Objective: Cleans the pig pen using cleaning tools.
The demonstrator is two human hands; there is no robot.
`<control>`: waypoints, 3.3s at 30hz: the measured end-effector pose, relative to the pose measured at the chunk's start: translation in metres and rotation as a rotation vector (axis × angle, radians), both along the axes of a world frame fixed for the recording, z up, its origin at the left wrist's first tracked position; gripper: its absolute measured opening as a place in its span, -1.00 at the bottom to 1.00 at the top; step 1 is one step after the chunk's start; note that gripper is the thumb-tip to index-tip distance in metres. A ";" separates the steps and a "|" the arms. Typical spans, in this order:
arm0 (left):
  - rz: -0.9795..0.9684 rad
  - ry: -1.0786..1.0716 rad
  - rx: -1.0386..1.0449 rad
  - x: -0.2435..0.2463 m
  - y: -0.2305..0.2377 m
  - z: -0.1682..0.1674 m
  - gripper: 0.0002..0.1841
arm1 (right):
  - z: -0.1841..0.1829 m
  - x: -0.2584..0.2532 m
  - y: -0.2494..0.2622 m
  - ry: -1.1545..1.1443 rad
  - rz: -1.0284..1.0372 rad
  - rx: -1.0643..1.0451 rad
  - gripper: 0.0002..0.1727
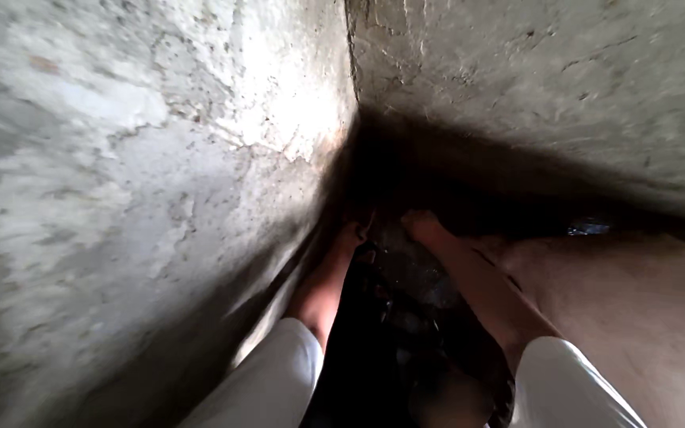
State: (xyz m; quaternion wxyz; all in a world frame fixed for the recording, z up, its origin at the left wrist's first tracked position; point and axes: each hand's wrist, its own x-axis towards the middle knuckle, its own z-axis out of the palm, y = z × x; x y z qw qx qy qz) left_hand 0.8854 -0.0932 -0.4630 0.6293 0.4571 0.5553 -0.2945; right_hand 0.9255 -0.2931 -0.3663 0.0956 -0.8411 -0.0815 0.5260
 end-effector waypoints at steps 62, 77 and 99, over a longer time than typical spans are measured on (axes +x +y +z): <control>0.005 -0.059 0.022 0.004 0.001 -0.016 -0.72 | 0.001 -0.005 0.014 -0.109 -0.180 0.029 -0.59; 0.039 0.004 -0.024 -0.007 -0.006 0.009 -0.92 | 0.023 0.031 -0.006 -0.162 -0.120 -0.034 -0.63; -0.068 0.032 0.056 -0.014 0.001 0.010 -0.81 | 0.002 -0.020 0.037 -0.008 -0.147 0.045 -0.52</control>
